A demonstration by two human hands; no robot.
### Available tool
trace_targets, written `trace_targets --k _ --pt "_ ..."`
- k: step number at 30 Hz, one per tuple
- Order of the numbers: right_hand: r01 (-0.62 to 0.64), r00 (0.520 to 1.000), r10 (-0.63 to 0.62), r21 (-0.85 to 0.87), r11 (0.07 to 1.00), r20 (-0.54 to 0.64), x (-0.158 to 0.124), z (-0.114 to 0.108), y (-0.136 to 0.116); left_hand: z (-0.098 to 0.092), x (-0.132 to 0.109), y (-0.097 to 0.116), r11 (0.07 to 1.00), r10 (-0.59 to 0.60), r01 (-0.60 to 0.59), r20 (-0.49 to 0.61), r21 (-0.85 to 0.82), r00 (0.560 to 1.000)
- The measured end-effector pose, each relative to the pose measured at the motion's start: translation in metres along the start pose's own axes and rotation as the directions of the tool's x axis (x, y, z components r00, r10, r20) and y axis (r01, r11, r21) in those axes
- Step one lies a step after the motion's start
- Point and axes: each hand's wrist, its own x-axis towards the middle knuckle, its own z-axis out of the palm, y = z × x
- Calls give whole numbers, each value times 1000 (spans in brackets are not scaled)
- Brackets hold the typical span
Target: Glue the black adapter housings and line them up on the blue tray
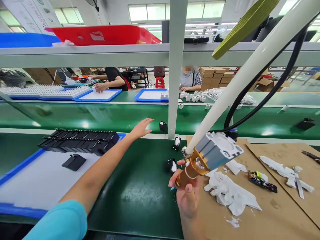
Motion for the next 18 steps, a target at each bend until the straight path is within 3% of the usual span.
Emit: trace_targets --k 4,8,13,18 --pt "32 999 -31 -27 999 11 0 3 2 26 55 14 1000 10 -10 54 -14 998" --pt "60 998 -60 -23 998 30 2 4 2 27 63 15 999 -35 37 108 -16 994" --pt "40 998 -40 6 999 40 1 3 0 4 31 9 985 -173 170 91 34 981" --pt "23 998 -24 17 1000 53 1 3 -1 -33 -44 21 977 -207 205 33 62 978"
